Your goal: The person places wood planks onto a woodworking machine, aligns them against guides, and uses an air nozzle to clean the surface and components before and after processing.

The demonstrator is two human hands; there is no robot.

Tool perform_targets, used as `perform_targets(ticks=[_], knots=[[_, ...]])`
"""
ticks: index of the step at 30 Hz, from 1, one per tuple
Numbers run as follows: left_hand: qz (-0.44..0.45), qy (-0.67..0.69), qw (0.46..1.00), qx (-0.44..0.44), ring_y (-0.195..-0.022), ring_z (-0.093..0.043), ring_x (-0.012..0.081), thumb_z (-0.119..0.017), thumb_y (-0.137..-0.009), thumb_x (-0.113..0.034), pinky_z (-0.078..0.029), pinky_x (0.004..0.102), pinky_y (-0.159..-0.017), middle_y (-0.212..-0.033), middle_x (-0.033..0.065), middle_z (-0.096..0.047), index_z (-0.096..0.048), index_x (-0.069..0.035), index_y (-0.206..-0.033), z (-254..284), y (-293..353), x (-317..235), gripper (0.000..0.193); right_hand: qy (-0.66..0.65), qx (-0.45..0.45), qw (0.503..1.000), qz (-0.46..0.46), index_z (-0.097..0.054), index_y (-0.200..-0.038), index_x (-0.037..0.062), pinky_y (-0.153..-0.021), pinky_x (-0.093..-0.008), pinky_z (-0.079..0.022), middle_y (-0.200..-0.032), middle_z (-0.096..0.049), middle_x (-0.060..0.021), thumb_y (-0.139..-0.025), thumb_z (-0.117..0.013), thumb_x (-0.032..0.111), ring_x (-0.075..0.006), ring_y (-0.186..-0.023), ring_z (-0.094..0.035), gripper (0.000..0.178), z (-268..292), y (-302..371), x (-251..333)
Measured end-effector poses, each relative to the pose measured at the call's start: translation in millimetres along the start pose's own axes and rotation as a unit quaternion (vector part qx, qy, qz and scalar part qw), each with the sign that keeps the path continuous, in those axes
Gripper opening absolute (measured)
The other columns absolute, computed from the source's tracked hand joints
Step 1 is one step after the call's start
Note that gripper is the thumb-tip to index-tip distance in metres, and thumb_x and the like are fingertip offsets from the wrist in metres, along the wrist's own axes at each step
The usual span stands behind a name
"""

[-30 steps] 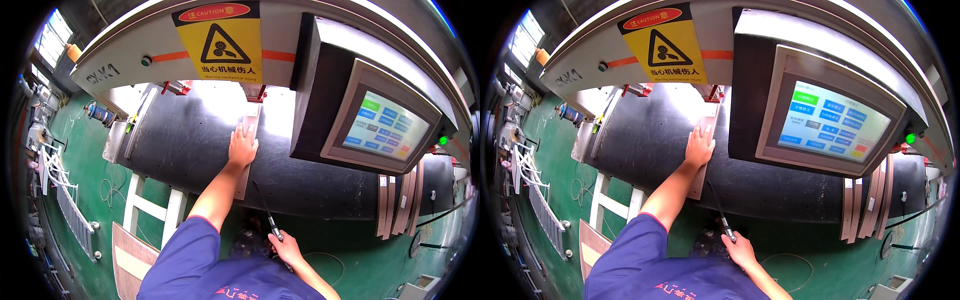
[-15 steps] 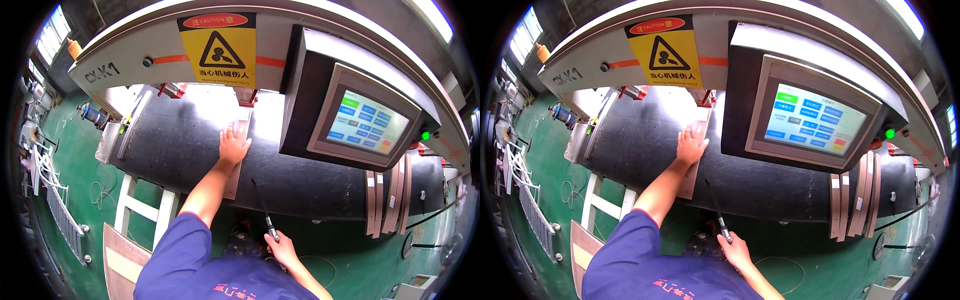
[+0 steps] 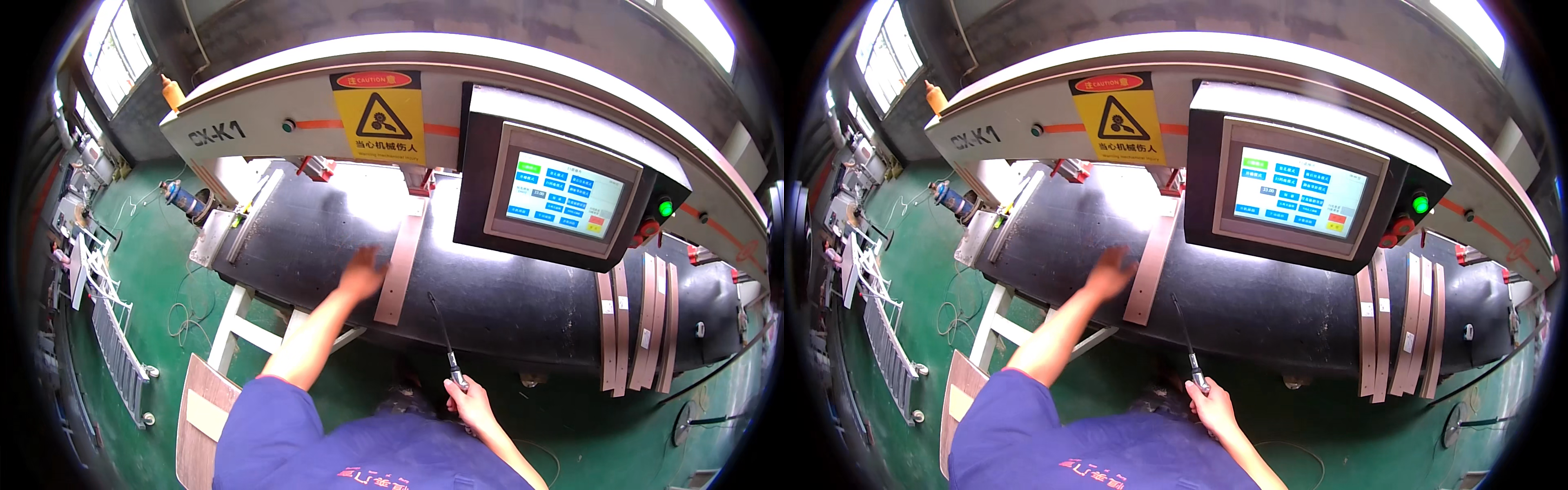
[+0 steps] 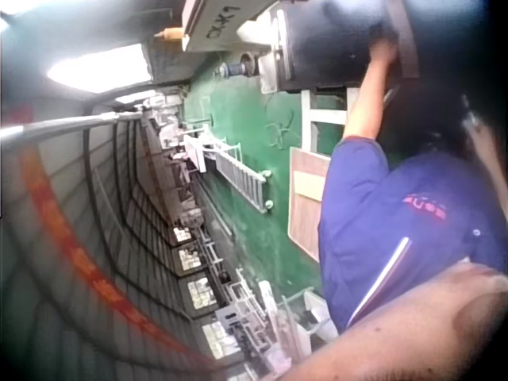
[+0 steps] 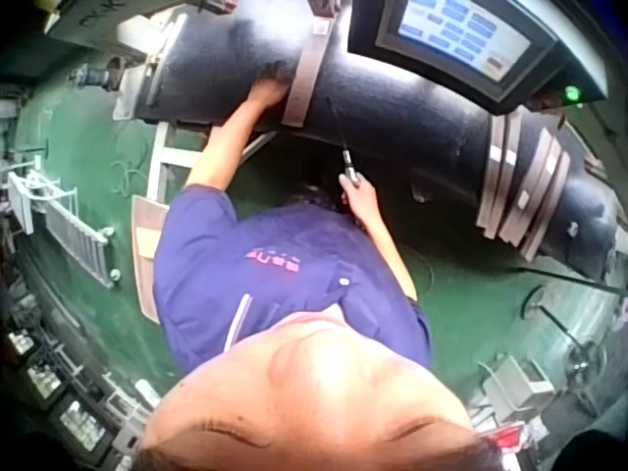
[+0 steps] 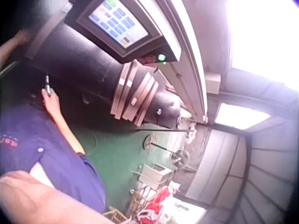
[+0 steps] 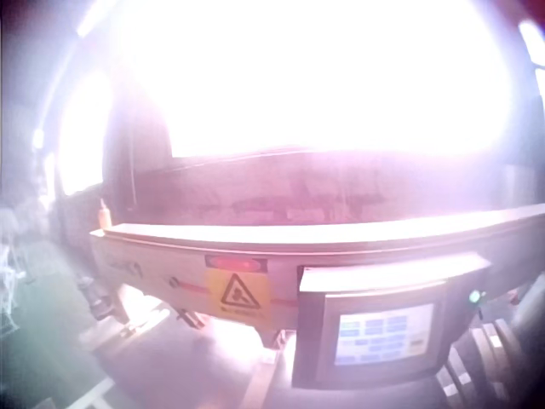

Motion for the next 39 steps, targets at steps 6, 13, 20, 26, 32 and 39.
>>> perform_targets(ticks=[6, 13, 20, 26, 32, 39], knots=[[-0.016, -0.013, 0.996, 0.089, -0.144, -0.025, 0.0397, -0.058, -0.091, -0.047, -0.024, 0.0489, -0.117, -0.156, 0.0255, -0.022, -0.03, -0.016, -0.15, -70, 49, -26, 0.072, 0.03, 0.007, 0.999, 0.009, -0.057, -0.085, 0.0049, -0.057, -0.0272, -0.049, -0.066, -0.059, -0.0019, -0.095, -0.063, 0.032, -0.01, -0.06, -0.06, 0.029, 1, 11, 8], [-0.034, 0.021, 0.999, -0.015, -0.144, -0.024, 0.0415, -0.06, -0.092, -0.038, -0.022, 0.053, -0.118, -0.154, 0.0258, -0.02, -0.03, -0.016, -0.149, -83, 52, -31, 0.068, 0.036, 0.007, 0.999, -0.021, -0.057, -0.084, 0.0041, -0.058, -0.0278, -0.049, -0.066, -0.06, -0.0027, -0.095, -0.063, 0.033, -0.0108, -0.061, -0.06, 0.031, 7, 13, -14], [-0.043, 0.031, 0.999, 0.006, -0.145, -0.021, 0.0421, -0.059, -0.093, -0.037, -0.022, 0.0509, -0.118, -0.155, 0.0265, -0.018, -0.031, -0.016, -0.149, -82, 47, -28, 0.067, 0.031, 0.023, 0.999, -0.023, -0.057, -0.084, 0.0039, -0.058, -0.028, -0.049, -0.067, -0.059, -0.0023, -0.095, -0.063, 0.032, -0.0106, -0.06, -0.059, 0.031, -7, 13, -12], [-0.019, 0.013, 0.999, 0.032, -0.145, -0.021, 0.0419, -0.058, -0.093, -0.037, -0.022, 0.0484, -0.119, -0.156, 0.027, -0.016, -0.03, -0.015, -0.15, -79, 46, -27, 0.067, 0.038, 0.02, 0.999, -0.026, -0.057, -0.084, 0.0045, -0.058, -0.0282, -0.048, -0.066, -0.059, -0.0023, -0.095, -0.063, 0.032, -0.0108, -0.06, -0.059, 0.03, -12, 20, -13], [-0.012, 0.011, 0.998, 0.059, -0.145, -0.021, 0.0415, -0.057, -0.094, -0.038, -0.022, 0.0468, -0.119, -0.156, 0.027, -0.015, -0.029, -0.016, -0.15, -74, 42, -33, 0.066, 0.043, 0.018, 0.999, -0.018, -0.057, -0.085, 0.0044, -0.059, -0.0283, -0.048, -0.067, -0.06, -0.0027, -0.094, -0.063, 0.032, -0.0109, -0.061, -0.059, 0.03, -13, 24, -15], [-0.017, 0.016, 0.999, 0.036, -0.142, -0.025, 0.0464, -0.058, -0.092, -0.039, -0.025, 0.047, -0.118, -0.157, 0.0249, -0.015, -0.03, -0.019, -0.15, -80, 44, -22, 0.068, 0.064, 0.013, 0.998, -0.022, -0.056, -0.085, 0.0047, -0.059, -0.0266, -0.049, -0.068, -0.059, -0.0015, -0.095, -0.063, 0.028, -0.0091, -0.062, -0.058, 0.026, -17, 40, -13]])
Point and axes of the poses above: each hand's wrist, its own y-axis away from the middle knuckle, its own z-axis out of the back of the hand, x = y × z, the point moved 8 cm from there along -y, towards the middle knuckle
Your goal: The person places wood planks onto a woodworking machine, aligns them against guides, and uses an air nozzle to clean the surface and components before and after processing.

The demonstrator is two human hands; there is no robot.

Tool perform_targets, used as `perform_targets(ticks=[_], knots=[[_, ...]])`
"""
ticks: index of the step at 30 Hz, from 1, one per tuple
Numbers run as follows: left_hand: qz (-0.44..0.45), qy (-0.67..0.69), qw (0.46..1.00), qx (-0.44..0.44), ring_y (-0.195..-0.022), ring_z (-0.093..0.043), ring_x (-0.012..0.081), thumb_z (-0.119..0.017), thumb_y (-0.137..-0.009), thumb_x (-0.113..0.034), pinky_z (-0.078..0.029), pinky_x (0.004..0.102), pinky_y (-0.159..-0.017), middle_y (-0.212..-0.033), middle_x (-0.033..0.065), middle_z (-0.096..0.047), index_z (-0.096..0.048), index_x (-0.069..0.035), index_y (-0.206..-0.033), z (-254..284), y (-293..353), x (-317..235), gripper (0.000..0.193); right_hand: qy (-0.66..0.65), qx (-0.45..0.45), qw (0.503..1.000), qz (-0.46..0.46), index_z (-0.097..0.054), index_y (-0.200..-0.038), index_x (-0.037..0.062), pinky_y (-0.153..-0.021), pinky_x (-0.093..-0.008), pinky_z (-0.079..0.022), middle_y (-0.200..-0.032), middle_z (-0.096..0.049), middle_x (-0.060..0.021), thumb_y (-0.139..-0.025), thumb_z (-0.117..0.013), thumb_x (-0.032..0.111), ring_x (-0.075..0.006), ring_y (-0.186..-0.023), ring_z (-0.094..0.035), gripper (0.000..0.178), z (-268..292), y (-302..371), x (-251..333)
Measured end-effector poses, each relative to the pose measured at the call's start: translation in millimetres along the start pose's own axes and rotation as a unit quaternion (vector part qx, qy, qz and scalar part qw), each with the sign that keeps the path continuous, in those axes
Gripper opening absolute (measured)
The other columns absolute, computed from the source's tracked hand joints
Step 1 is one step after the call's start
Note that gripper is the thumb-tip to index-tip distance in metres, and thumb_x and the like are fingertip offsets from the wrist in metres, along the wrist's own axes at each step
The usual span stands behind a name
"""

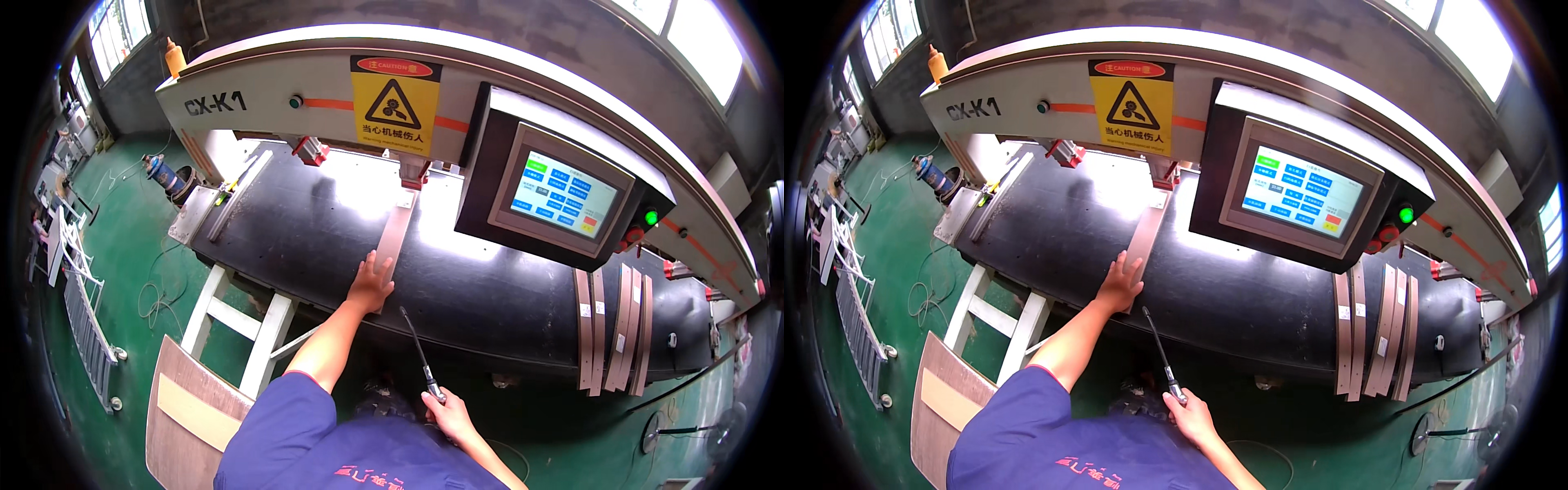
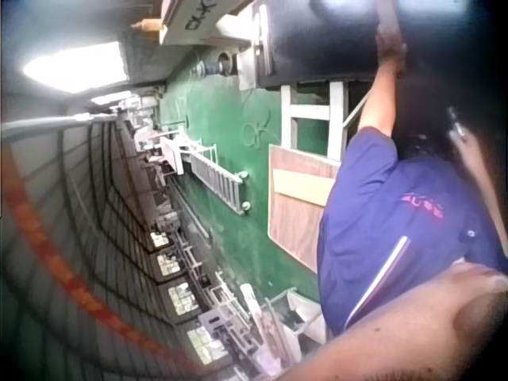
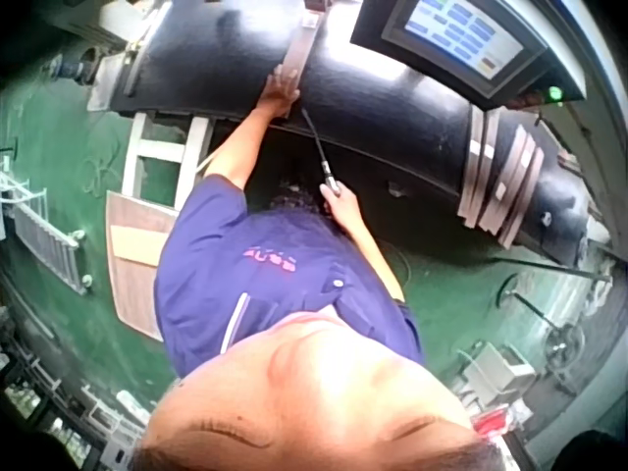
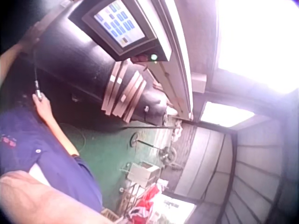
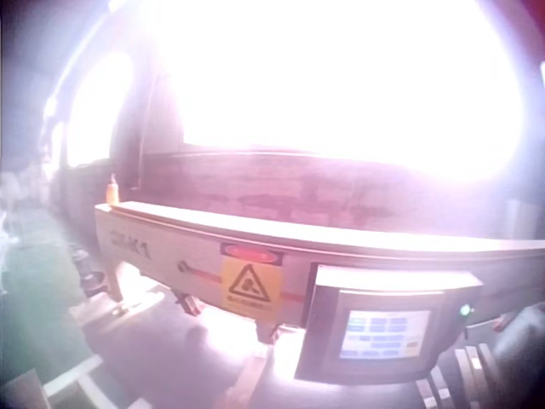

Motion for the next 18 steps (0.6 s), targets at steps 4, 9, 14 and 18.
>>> perform_targets(ticks=[4, 9, 14, 18], knots=[[0.027, 0.015, 0.999, 0.033, -0.142, -0.025, 0.0468, -0.06, -0.091, -0.04, -0.025, 0.0468, -0.118, -0.157, 0.0238, -0.015, -0.03, -0.021, -0.15, 4, -2, -9, 0.068, -0.014, -0.012, 1.0, 0.002, -0.057, -0.086, 0.0046, -0.06, -0.0267, -0.049, -0.069, -0.059, -0.0014, -0.095, -0.064, 0.029, -0.0091, -0.062, -0.058, 0.027, 5, 4, -5], [-0.013, 0.005, 1.0, -0.012, -0.141, -0.025, 0.0484, -0.061, -0.091, -0.041, -0.022, 0.0498, -0.118, -0.156, 0.025, -0.018, -0.032, -0.021, -0.148, 3, -5, -4, 0.068, 0.001, -0.012, 1.0, 0.004, -0.058, -0.089, 0.0046, -0.061, -0.0269, -0.05, -0.07, -0.06, -0.0015, -0.095, -0.064, 0.031, -0.0092, -0.063, -0.059, 0.028, 3, 9, -9], [-0.013, -0.069, 0.995, -0.068, -0.139, -0.029, 0.0456, -0.063, -0.089, -0.044, -0.023, 0.0539, -0.116, -0.154, 0.0255, -0.022, -0.032, -0.02, -0.148, 3, -9, -2, 0.07, 0.007, -0.02, 1.0, 0.012, -0.058, -0.09, 0.0043, -0.061, -0.0269, -0.05, -0.069, -0.06, -0.002, -0.095, -0.064, 0.034, -0.0095, -0.063, -0.059, 0.03, 7, 14, -9], [0.014, -0.042, 0.999, -0.024, -0.141, -0.028, 0.0421, -0.061, -0.089, -0.045, -0.023, 0.0509, -0.117, -0.154, 0.0259, -0.023, -0.032, -0.018, -0.149, 2, -13, -12, 0.072, 0.014, -0.028, 0.999, 0.018, -0.058, -0.088, 0.0043, -0.061, -0.0269, -0.049, -0.068, -0.06, -0.002, -0.094, -0.064, 0.034, -0.0095, -0.063, -0.059, 0.031, 16, 14, -8]])
Point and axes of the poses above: each hand's wrist, its own y-axis away from the middle knuckle, its own z-axis out of the back of the hand, x = y × z, the point moved 8 cm from there along -y, towards the middle knuckle
